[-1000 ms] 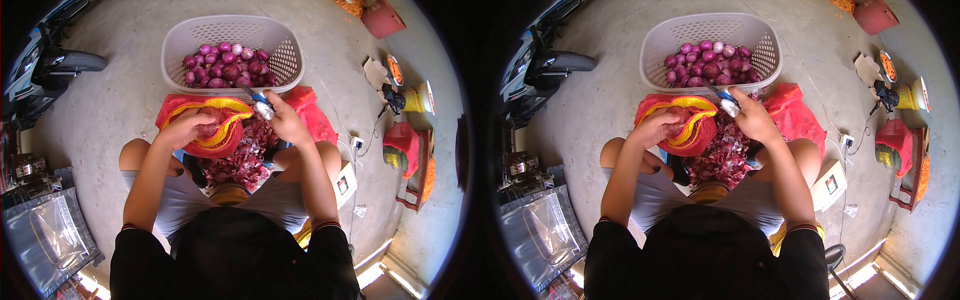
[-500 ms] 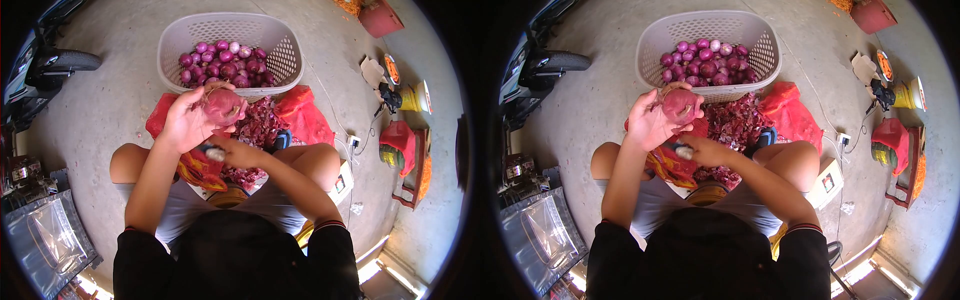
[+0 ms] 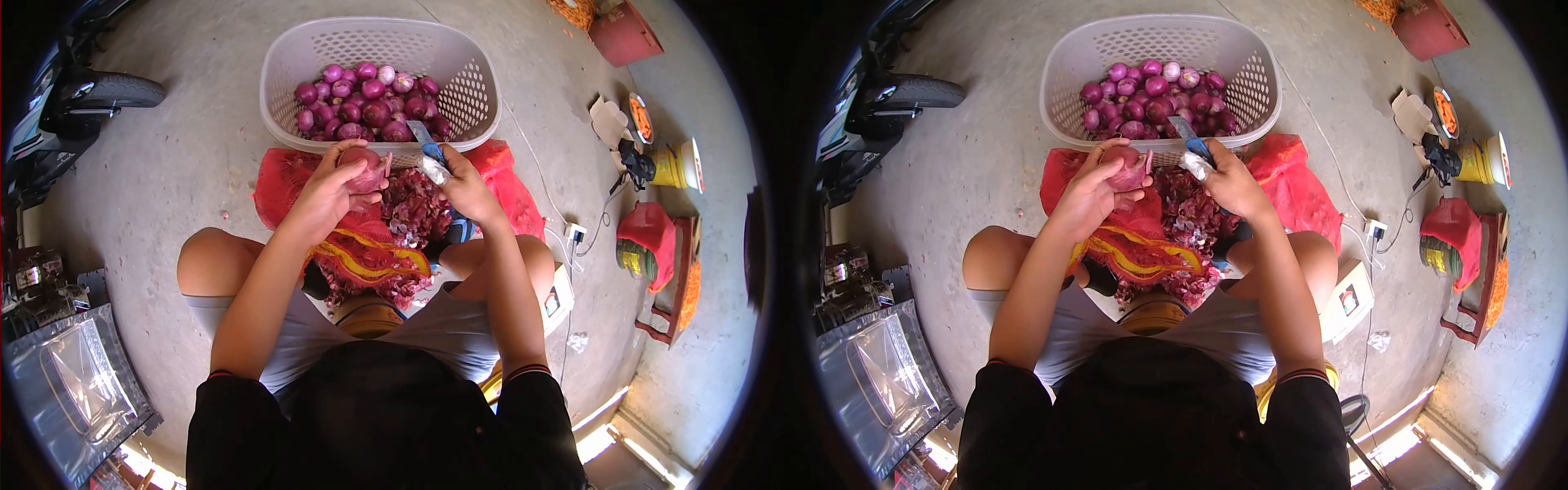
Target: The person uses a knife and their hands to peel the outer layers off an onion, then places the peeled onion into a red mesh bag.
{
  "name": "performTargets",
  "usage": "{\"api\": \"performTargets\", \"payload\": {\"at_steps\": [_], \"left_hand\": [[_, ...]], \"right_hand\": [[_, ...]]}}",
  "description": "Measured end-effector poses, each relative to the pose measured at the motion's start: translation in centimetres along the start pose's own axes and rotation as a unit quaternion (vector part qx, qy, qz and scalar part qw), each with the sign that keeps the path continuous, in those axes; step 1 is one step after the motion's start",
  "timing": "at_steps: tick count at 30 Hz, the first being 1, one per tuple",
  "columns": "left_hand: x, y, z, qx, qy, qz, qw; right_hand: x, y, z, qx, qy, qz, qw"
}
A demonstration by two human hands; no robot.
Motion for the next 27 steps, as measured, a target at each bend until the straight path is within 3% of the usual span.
{"api": "performTargets", "payload": {"at_steps": [3,4,7,8,11,15,23,27], "left_hand": [[-0.1,1.2,1.0,-0.014,0.002,-0.041,0.999],[0.0,1.5,1.2,-0.019,0.01,-0.065,0.998],[0.8,2.1,1.5,-0.013,0.023,-0.07,0.997],[1.1,2.0,1.6,0.001,0.057,-0.079,0.995],[2.1,1.6,1.6,0.03,0.045,-0.099,0.994],[2.5,2.3,1.8,0.039,0.058,-0.144,0.987],[1.8,3.5,2.2,0.001,0.044,-0.17,0.984],[1.9,3.3,2.3,0.025,0.045,-0.181,0.982]], "right_hand": [[0.9,0.2,-0.2,0.008,0.03,0.01,0.999],[1.3,0.5,-0.3,-0.04,0.042,-0.006,0.998],[2.2,0.6,-0.4,-0.005,0.081,0.009,0.997],[2.3,0.0,-0.3,-0.018,0.069,0.021,0.997],[2.8,0.5,-0.6,-0.01,0.053,0.032,0.998],[1.9,0.8,0.1,-0.022,-0.019,-0.169,0.985],[2.4,1.2,0.1,-0.068,-0.052,-0.248,0.965],[2.7,0.7,0.2,-0.068,-0.064,-0.248,0.964]]}}
Point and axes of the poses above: each hand's wrist, its own z-axis towards the middle knuckle, its own x-axis out of the palm, y = z × x, the point moved 7 cm from there along z, towards the middle knuckle, and after that the axes turned 11 degrees about z, right-handed, at the moved point
